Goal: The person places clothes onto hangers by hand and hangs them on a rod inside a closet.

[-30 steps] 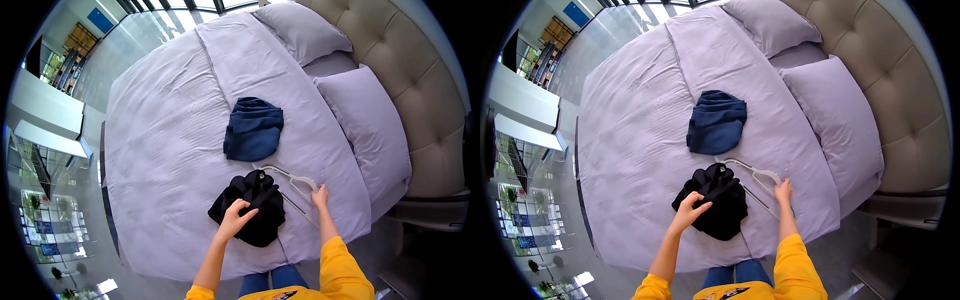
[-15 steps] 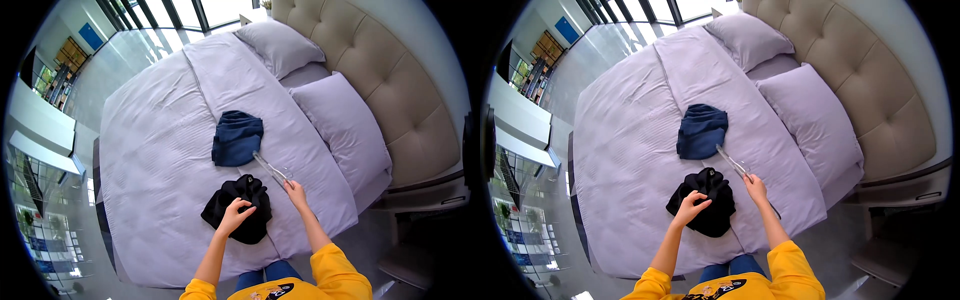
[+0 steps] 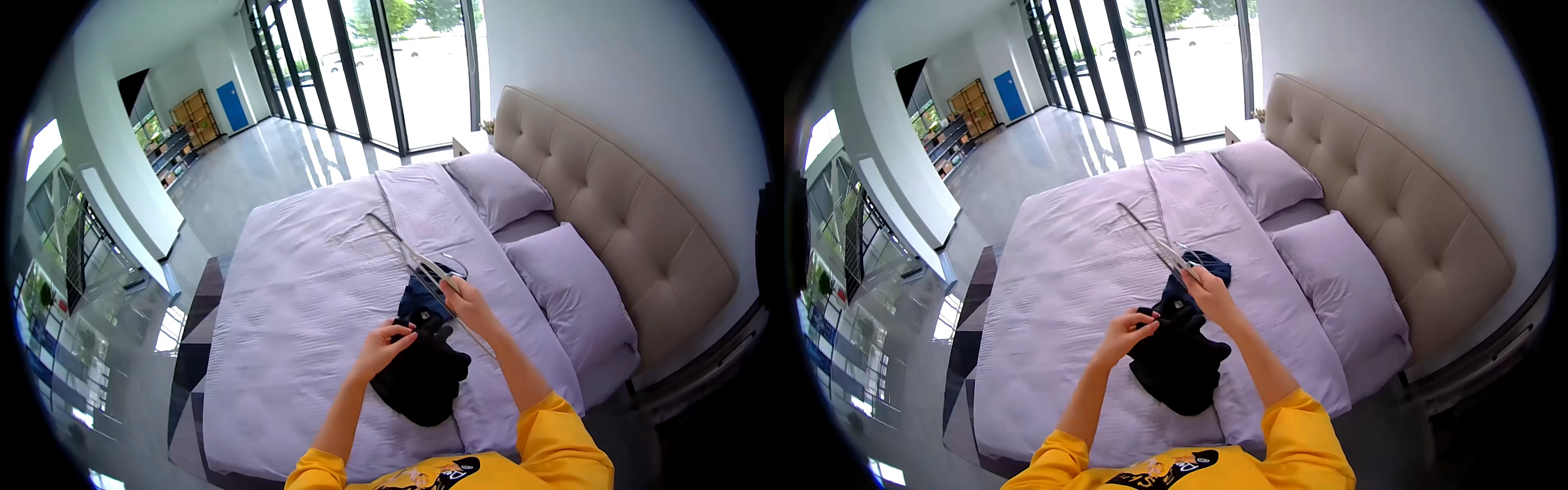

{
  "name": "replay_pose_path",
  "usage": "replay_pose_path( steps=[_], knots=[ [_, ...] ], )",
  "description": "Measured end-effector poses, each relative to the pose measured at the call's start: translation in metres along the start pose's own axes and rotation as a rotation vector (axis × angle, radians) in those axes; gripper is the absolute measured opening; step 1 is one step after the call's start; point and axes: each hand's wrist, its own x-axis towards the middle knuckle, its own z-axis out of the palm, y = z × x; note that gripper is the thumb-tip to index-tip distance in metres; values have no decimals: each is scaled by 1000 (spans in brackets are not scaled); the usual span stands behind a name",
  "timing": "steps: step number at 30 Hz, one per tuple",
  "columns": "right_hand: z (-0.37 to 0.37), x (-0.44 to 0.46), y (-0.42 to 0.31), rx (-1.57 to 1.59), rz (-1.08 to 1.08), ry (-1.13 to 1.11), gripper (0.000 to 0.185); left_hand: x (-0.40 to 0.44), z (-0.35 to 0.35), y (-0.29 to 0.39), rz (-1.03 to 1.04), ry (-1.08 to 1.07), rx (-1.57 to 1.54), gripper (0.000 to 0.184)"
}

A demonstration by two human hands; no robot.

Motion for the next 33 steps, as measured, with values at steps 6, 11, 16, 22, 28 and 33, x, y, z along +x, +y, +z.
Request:
replay_pose_path(
  steps=[6,11,16,22,28,33],
  knots=[
    [0,-11,-61,-109,-151,-36,32,-13,-37,66,28,110,-188,31],
    [-33,-20,-93,-140,-182,34,42,-18,-73,81,280,183,-90,33],
    [-54,-27,-92,-236,-191,33,47,-21,-84,79,354,471,126,28],
    [-61,-28,-92,-287,-133,-7,49,-24,-102,85,367,453,129,28],
    [-33,-24,-98,-244,-206,-161,46,-25,-93,112,161,138,304,32],
    [-12,-19,-101,-224,-201,-210,47,-26,-79,128,158,56,369,32]
  ],
)
